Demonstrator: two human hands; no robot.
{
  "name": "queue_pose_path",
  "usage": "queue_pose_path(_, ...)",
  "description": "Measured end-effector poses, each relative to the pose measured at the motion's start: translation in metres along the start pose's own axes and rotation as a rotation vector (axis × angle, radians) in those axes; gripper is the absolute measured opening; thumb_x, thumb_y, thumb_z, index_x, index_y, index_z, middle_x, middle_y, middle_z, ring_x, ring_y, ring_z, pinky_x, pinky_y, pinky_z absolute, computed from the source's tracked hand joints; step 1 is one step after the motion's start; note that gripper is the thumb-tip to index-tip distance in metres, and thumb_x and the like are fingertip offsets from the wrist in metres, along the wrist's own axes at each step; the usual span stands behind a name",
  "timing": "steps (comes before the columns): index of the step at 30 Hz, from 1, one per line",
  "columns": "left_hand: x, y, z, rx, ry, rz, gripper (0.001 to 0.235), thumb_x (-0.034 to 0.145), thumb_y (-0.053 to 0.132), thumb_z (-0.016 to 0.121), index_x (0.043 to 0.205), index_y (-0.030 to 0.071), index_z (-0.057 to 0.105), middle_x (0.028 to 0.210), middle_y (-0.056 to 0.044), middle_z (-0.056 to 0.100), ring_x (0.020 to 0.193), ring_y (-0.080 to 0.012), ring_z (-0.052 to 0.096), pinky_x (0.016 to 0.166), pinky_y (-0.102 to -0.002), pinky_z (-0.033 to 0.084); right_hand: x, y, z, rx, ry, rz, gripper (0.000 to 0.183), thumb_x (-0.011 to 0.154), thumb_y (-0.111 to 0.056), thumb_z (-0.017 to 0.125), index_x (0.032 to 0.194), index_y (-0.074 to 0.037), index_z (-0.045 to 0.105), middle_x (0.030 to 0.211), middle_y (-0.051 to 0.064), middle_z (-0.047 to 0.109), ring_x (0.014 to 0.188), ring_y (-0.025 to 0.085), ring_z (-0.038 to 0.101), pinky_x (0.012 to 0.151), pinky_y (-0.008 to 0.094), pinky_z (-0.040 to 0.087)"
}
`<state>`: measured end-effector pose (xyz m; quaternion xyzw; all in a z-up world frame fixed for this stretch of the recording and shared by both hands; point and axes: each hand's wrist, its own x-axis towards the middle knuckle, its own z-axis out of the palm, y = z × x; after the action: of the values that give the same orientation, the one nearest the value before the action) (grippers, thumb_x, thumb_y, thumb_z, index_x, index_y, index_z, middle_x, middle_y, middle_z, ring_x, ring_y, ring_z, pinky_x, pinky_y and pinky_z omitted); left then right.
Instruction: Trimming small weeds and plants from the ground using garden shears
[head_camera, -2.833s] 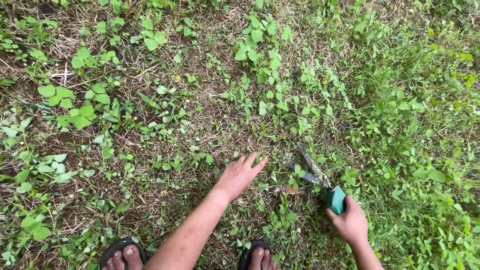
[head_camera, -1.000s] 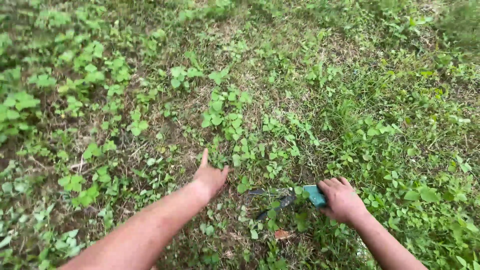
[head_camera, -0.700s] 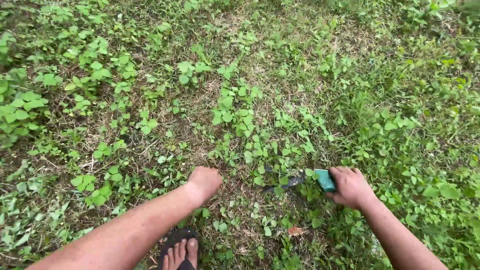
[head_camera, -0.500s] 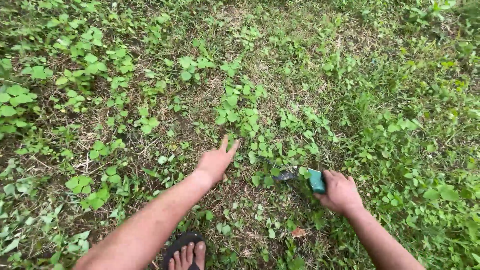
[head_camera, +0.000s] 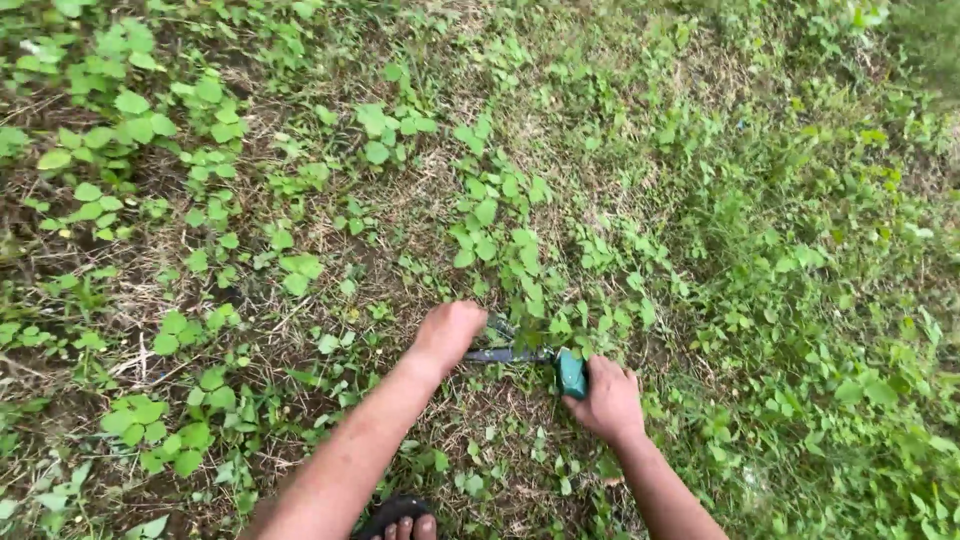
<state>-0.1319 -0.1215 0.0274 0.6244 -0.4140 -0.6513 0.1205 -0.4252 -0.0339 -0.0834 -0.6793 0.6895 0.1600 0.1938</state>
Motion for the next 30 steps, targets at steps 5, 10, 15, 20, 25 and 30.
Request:
queue_pose_path(5, 0.005, -0.010, -0.005, 0.145, -0.054, 0.106, 0.025, 0.099, 0.011, 0.045, 0.074, 0.011, 0.045, 0.075, -0.001, 0.045, 0.064, -0.0121, 0.040, 0.065, -0.028, 0.043, 0.014, -0.021, -0.007, -0.009, -0.050, 0.024, 0.041, 0.087, -0.050, 0.070, 0.117, -0.022, 0.060, 0.108, -0.005, 0.071, 0.105, 0.013, 0.067, 0.110, 0.036, 0.047)
queue_pose_path(10, 0.008, -0.011, -0.003, 0.115, -0.124, 0.077, 0.023, 0.096, 0.011, 0.043, 0.073, 0.012, 0.042, 0.078, -0.001, 0.045, 0.068, -0.0129, 0.040, 0.072, -0.030, 0.045, 0.008, -0.016, 0.000, 0.006, -0.132, 0.097, 0.060, 0.085, -0.051, 0.077, 0.130, -0.017, 0.055, 0.112, 0.000, 0.071, 0.108, 0.018, 0.065, 0.109, 0.034, 0.052)
queue_pose_path(15, 0.059, -0.067, 0.017, 0.852, -0.021, 0.566, 0.023, 0.099, -0.002, 0.054, 0.079, 0.001, 0.065, 0.072, -0.010, 0.061, 0.061, -0.0163, 0.057, 0.065, -0.031, 0.058, 0.016, -0.045, 0.002, 0.072, -0.004, 0.039, 0.040, 0.083, -0.033, 0.084, 0.112, -0.017, 0.062, 0.100, 0.000, 0.076, 0.081, 0.013, 0.076, 0.083, 0.027, 0.069)
queue_pose_path(20, 0.047, -0.059, 0.021, 0.853, -0.049, 0.577, 0.011, 0.098, 0.004, 0.061, 0.093, -0.001, 0.069, 0.083, -0.014, 0.067, 0.065, -0.0189, 0.063, 0.061, -0.029, 0.062, 0.016, -0.018, 0.009, 0.048, 0.035, 0.005, 0.040, 0.084, -0.035, 0.080, 0.115, -0.020, 0.060, 0.103, -0.003, 0.075, 0.083, 0.010, 0.074, 0.076, 0.025, 0.068)
queue_pose_path(25, 0.047, -0.058, 0.025, 0.821, -0.035, 0.674, 0.022, 0.101, 0.001, 0.053, 0.083, 0.001, 0.065, 0.076, -0.010, 0.063, 0.063, -0.0165, 0.057, 0.064, -0.031, 0.056, 0.030, -0.031, 0.011, -0.051, 0.051, -0.204, 0.052, 0.086, -0.050, 0.071, 0.121, -0.016, 0.052, 0.104, 0.000, 0.065, 0.089, 0.014, 0.066, 0.088, 0.032, 0.062)
queue_pose_path(30, 0.067, -0.065, 0.007, 0.874, 0.091, 0.658, 0.009, 0.091, 0.003, 0.067, 0.084, 0.008, 0.069, 0.082, -0.009, 0.068, 0.073, -0.0151, 0.064, 0.071, -0.027, 0.059, 0.036, -0.057, 0.012, -0.022, 0.019, -0.243, 0.051, 0.084, -0.029, 0.082, 0.126, -0.009, 0.059, 0.106, 0.010, 0.075, 0.077, 0.020, 0.077, 0.072, 0.031, 0.071)
